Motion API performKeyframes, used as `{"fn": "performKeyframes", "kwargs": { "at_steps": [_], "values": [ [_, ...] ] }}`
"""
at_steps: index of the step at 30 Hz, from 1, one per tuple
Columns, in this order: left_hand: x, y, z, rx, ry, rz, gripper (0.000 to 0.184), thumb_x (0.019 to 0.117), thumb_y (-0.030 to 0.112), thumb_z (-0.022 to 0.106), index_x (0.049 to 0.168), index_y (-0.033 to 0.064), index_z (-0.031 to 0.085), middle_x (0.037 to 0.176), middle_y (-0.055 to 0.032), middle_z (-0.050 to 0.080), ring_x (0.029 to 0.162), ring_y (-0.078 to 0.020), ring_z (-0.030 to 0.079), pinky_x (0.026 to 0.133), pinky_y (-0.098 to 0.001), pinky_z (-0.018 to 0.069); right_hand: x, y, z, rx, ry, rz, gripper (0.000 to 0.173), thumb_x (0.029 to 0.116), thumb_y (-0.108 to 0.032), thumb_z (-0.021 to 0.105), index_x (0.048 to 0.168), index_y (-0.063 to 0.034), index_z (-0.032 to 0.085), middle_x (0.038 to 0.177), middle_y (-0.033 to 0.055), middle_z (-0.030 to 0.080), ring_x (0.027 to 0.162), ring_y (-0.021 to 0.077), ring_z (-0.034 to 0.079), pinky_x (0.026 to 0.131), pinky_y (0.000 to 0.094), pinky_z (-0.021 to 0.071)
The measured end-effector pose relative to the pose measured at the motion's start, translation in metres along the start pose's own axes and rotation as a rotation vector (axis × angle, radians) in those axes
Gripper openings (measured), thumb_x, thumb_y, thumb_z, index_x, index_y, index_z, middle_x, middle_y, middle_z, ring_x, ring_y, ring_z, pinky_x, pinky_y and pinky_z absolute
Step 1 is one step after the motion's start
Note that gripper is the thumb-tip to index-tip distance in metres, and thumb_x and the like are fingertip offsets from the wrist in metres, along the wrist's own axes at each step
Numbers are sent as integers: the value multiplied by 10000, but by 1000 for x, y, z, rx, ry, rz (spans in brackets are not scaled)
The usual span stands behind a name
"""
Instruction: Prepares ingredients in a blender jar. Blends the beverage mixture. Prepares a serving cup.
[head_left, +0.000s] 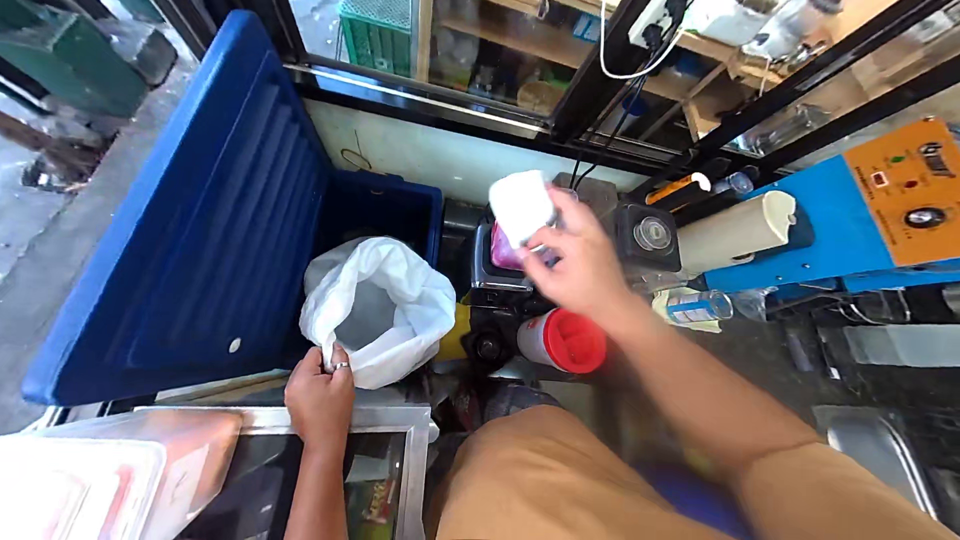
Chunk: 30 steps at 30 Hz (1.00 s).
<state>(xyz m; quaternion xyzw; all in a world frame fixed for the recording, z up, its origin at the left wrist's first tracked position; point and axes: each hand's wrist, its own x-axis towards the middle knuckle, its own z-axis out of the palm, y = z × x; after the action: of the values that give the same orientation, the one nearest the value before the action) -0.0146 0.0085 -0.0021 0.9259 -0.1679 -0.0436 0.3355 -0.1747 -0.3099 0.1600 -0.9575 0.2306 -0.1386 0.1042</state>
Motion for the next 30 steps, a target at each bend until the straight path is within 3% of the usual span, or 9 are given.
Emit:
{"fn": "performKeyframes", "kwargs": {
  "at_steps": [3,6,9,14,17,19,23,26,30],
  "values": [
    [-1,1,-5,-28,-33,34,322,994,243,523,951,-54,639,786,-228,636,746,-390,647,674,-615,503,3,-68,61,280,-104,-124,218,880,-397,741,882,-181,766,1456,99,570,1275,223,589,1028,451,534],
    [-4,2,-1,-52,5,68,302,981,186,537,988,-104,622,813,-281,639,759,-418,648,694,-612,508,23,-94,122,405,-421,-166,394,952,-426,698,1287,-218,706,1584,134,450,1428,288,470,1142,506,429],
    [-6,1,1,-55,47,44,305,1000,186,516,981,-102,613,802,-255,618,754,-358,621,714,-548,497,18,-93,140,585,-402,-45,294,1010,-261,631,1254,-115,706,1359,128,625,1253,258,605,1046,457,518],
    [-9,8,3,-47,128,95,358,994,228,522,1019,-119,601,874,-269,634,810,-350,635,757,-514,511,-58,-2,171,724,-560,522,340,1045,-190,545,1353,-74,630,1237,170,694,1116,279,688,983,493,559],
    [-24,7,8,78,196,193,598,935,352,671,1314,-83,509,1205,-313,600,1160,-452,566,1060,-602,389,-139,65,230,687,-722,859,411,1028,-222,555,1416,-88,555,1266,192,672,1098,323,689,939,525,568],
    [-52,39,17,117,204,339,594,915,345,694,1310,-73,546,1235,-348,600,1221,-529,528,1082,-669,335,-181,89,253,666,-817,921,471,1022,-204,562,1465,-56,504,1316,205,647,1180,330,655,1001,530,536],
    [-151,95,72,-163,-16,527,199,957,222,559,1122,181,664,1063,-66,697,1058,-237,633,976,-461,460,-214,95,284,515,-759,1106,649,969,-165,614,1552,-13,372,1522,280,436,1400,387,471,1139,520,433],
    [-214,90,129,-340,-239,335,222,951,176,540,1108,136,692,1094,-52,694,1081,-187,632,981,-409,489,-216,103,311,403,-683,1181,718,968,-199,594,1582,21,293,1594,275,352,1454,397,406,1182,516,380],
    [-252,54,186,-638,-502,-371,342,918,21,492,1241,-33,587,1057,-103,678,926,-153,661,778,-308,563,-224,119,327,516,-656,1291,523,1010,-237,566,1475,-13,486,1411,257,570,1341,394,537,1116,555,441]
  ]
}}
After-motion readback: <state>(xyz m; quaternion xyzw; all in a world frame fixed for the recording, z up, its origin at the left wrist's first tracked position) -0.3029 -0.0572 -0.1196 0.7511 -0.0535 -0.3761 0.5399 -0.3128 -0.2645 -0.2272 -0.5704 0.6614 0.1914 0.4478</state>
